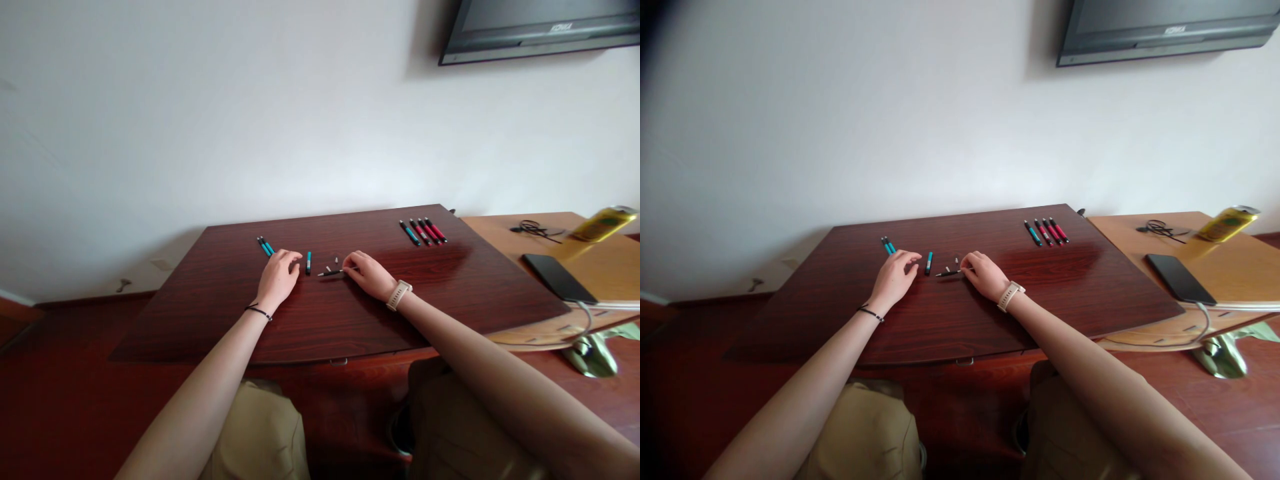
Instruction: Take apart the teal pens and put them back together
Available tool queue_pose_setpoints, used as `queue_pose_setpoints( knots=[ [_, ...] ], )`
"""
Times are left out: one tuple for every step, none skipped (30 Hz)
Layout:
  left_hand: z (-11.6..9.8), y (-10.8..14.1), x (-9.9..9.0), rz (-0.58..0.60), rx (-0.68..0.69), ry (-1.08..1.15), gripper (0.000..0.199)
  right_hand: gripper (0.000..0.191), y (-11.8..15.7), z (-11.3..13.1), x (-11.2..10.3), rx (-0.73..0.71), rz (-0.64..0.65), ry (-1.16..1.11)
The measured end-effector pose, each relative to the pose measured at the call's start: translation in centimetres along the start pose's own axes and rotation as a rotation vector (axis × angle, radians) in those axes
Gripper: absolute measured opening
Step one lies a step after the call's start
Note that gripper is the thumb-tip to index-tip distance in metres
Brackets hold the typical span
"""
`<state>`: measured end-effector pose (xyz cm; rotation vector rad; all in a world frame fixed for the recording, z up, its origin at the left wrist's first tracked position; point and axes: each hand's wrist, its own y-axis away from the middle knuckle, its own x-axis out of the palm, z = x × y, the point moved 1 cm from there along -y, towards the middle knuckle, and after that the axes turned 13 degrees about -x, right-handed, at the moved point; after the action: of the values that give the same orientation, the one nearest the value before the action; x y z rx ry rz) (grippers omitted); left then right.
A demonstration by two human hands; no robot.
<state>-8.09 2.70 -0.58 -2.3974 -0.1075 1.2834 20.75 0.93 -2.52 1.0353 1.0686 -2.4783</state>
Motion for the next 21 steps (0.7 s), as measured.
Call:
queue_pose_setpoints(
  knots=[
    [-0.2, 0.0, 0.0, 0.009, 0.015, 0.000, 0.025, 0.009, 0.0, 0.0, 0.1, -0.018, 0.015, 0.022],
    [-0.4, 0.0, -0.1, 0.019, 0.029, 0.005, 0.024, 0.009, 0.1, 0.0, 0.2, -0.029, 0.028, 0.040],
    [-0.6, 0.1, -0.1, 0.029, 0.045, 0.013, 0.024, 0.008, 0.1, 0.0, 0.2, -0.035, 0.039, 0.054],
    [-0.9, 0.1, -0.1, 0.041, 0.062, 0.022, 0.023, 0.007, 0.1, -0.1, 0.3, -0.038, 0.051, 0.062],
    [-1.1, 0.2, -0.1, 0.052, 0.080, 0.033, 0.023, 0.006, 0.2, -0.1, 0.3, -0.041, 0.061, 0.068],
    [-1.4, 0.2, -0.1, 0.063, 0.099, 0.041, 0.024, 0.006, 0.2, 0.0, 0.3, -0.044, 0.070, 0.073],
    [-1.7, 0.3, -0.1, 0.072, 0.117, 0.047, 0.025, 0.006, 0.2, 0.0, 0.3, -0.046, 0.077, 0.080],
    [-2.0, 0.4, -0.1, 0.077, 0.134, 0.050, 0.025, 0.006, 0.2, 0.1, 0.3, -0.049, 0.081, 0.086],
    [-2.2, 0.4, -0.1, 0.079, 0.149, 0.051, 0.026, 0.006, 0.2, 0.1, 0.3, -0.052, 0.083, 0.091],
    [-2.4, 0.5, 0.0, 0.079, 0.160, 0.052, 0.026, 0.006, 0.3, 0.2, 0.3, -0.053, 0.081, 0.094],
    [-2.6, 0.5, 0.0, 0.079, 0.167, 0.052, 0.026, 0.005, 0.2, 0.3, 0.2, -0.054, 0.078, 0.096],
    [-2.8, 0.5, 0.0, 0.080, 0.171, 0.051, 0.027, 0.004, 0.2, 0.5, 0.2, -0.053, 0.074, 0.096],
    [-2.9, 0.6, 0.0, 0.083, 0.174, 0.050, 0.027, 0.003, 0.2, 0.6, 0.2, -0.052, 0.068, 0.095],
    [-3.0, 0.6, 0.1, 0.089, 0.177, 0.049, 0.027, 0.002, 0.2, 0.6, 0.2, -0.049, 0.061, 0.095],
    [-3.1, 0.6, 0.1, 0.096, 0.183, 0.050, 0.028, 0.002, 0.1, 0.7, 0.2, -0.044, 0.054, 0.094],
    [-3.1, 0.6, 0.2, 0.104, 0.192, 0.052, 0.028, 0.003, 0.1, 0.7, 0.2, -0.038, 0.045, 0.092],
    [-3.2, 0.6, 0.3, 0.112, 0.203, 0.055, 0.028, 0.005, 0.1, 0.8, 0.2, -0.031, 0.034, 0.091],
    [-3.3, 0.6, 0.4, 0.118, 0.216, 0.059, 0.027, 0.007, 0.1, 0.8, 0.2, -0.025, 0.019, 0.091],
    [-3.4, 0.6, 0.6, 0.122, 0.227, 0.061, 0.027, 0.010, 0.1, 0.8, 0.2, -0.021, 0.001, 0.093],
    [-3.5, 0.6, 0.7, 0.124, 0.237, 0.060, 0.026, 0.013, 0.0, 0.8, 0.3, -0.021, -0.018, 0.096],
    [-3.7, 0.6, 0.9, 0.127, 0.245, 0.054, 0.025, 0.018, 0.0, 0.8, 0.3, -0.025, -0.037, 0.101]
  ],
)
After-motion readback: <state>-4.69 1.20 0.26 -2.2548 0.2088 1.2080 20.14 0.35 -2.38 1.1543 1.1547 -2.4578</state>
